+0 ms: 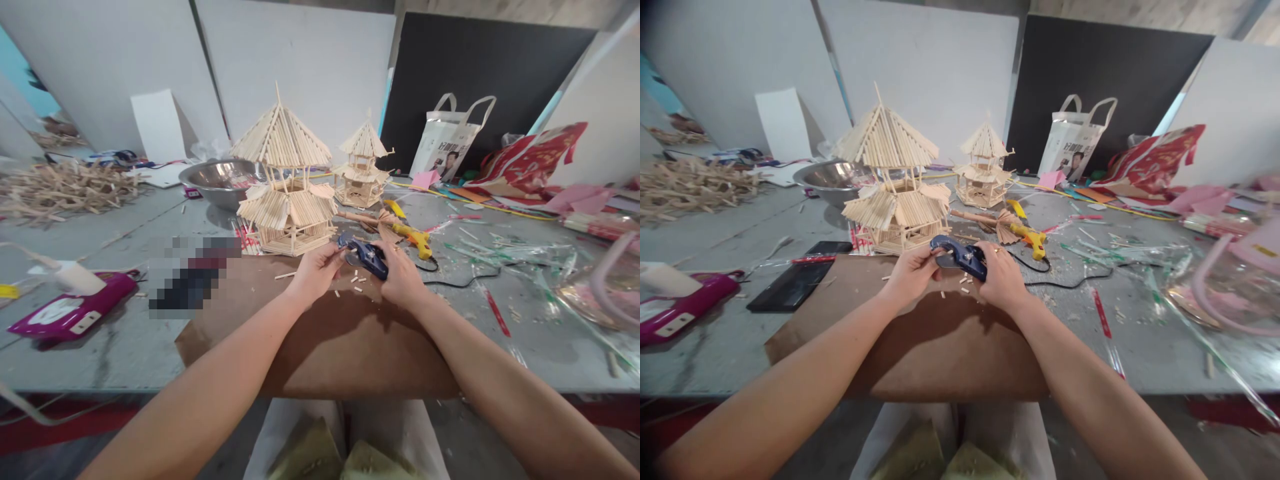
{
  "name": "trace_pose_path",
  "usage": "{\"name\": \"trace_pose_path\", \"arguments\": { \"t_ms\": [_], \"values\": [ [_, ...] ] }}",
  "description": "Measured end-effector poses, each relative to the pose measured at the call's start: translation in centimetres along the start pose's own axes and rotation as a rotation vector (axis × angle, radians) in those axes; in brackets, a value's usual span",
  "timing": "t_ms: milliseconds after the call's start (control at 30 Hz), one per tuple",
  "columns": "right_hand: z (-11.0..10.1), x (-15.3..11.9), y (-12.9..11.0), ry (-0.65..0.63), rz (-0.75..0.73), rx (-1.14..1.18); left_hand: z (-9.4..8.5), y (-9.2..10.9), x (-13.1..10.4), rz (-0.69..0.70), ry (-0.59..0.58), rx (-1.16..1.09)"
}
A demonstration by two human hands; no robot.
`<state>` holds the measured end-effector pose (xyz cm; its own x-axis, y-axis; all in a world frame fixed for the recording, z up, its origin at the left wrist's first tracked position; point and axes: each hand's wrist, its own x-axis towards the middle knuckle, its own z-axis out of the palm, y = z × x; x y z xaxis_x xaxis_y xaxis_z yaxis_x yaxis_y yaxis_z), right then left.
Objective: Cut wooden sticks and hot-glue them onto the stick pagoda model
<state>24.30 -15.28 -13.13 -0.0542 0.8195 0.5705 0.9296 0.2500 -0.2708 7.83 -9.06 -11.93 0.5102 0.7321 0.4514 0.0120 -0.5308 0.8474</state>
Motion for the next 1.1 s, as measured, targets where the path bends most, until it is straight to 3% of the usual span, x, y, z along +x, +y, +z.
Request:
{"name": "trace_pose_path", "arguments": {
  "t_ms": [500,800,1100],
  "values": [
    [0.0,-0.1,-0.6,-0.057,0.091,-0.046,-0.1,0.5,-0.1,0.006,-0.030,-0.008],
    [-0.3,0.0,-0.9,-0.167,0.172,-0.070,-0.1,0.6,-0.1,-0.011,-0.039,-0.024],
    [-0.3,0.2,-1.1,-0.231,0.233,-0.193,-0.2,0.5,0.0,-0.049,-0.095,0.110]
  ]
}}
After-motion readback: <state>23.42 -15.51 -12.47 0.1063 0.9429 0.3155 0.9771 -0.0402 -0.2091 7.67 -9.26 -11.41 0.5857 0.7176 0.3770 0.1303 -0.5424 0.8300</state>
